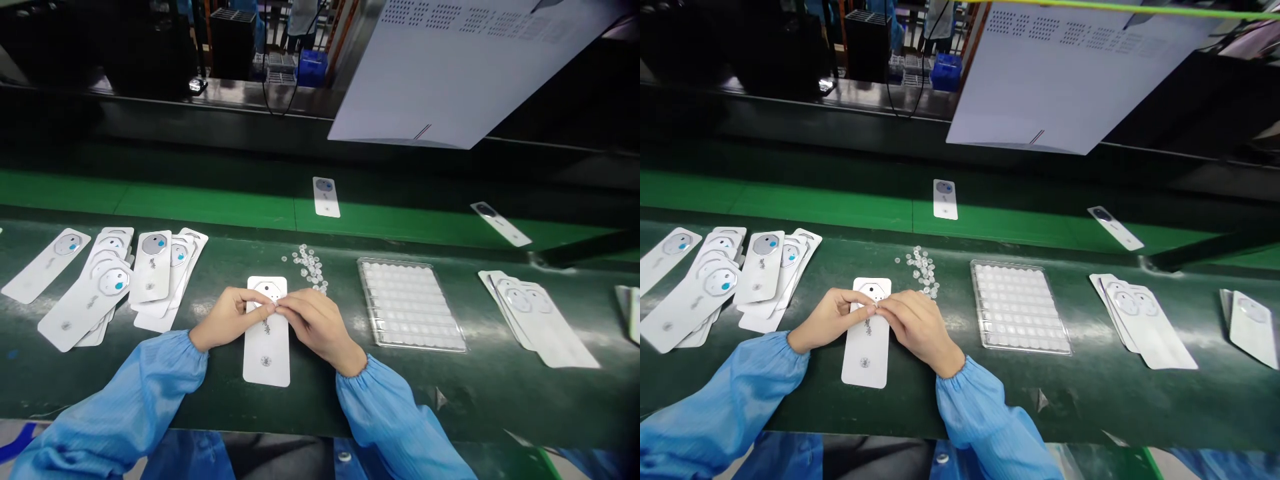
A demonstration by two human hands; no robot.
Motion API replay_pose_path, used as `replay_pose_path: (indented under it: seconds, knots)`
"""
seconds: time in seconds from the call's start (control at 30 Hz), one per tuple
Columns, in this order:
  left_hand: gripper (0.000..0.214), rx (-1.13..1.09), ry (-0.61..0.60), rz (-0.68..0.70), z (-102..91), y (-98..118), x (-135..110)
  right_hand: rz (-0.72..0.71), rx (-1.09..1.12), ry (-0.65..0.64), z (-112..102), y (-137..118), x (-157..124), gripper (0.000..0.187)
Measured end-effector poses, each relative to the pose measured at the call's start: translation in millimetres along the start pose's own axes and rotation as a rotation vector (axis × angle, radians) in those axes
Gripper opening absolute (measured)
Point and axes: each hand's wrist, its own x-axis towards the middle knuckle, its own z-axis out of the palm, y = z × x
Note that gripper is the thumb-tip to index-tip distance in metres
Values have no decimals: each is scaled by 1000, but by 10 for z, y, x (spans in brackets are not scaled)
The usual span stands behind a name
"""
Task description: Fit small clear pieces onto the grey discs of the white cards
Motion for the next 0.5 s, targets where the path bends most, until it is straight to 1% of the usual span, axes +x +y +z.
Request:
replay_pose_path:
  seconds: [0.1, 0.2, 0.3, 0.4, 0.5]
  knots:
    - [20, 35, 40, 16, 2, 2, 4, 177, 148, 42, 28, -64, 5, 11]
    - [19, 14, 62, 20, 12, -35, 3, 253, 216, 20, 31, -114, 9, 11]
    - [17, 45, 80, 25, 27, -73, -7, 320, 276, 15, 16, -152, 19, 9]
    - [15, 102, 151, 51, 40, -82, -24, 434, 346, -36, -17, -187, 44, 9]
    - [23, 151, 216, 111, 47, -70, -37, 572, 410, -124, -65, -204, 70, 18]
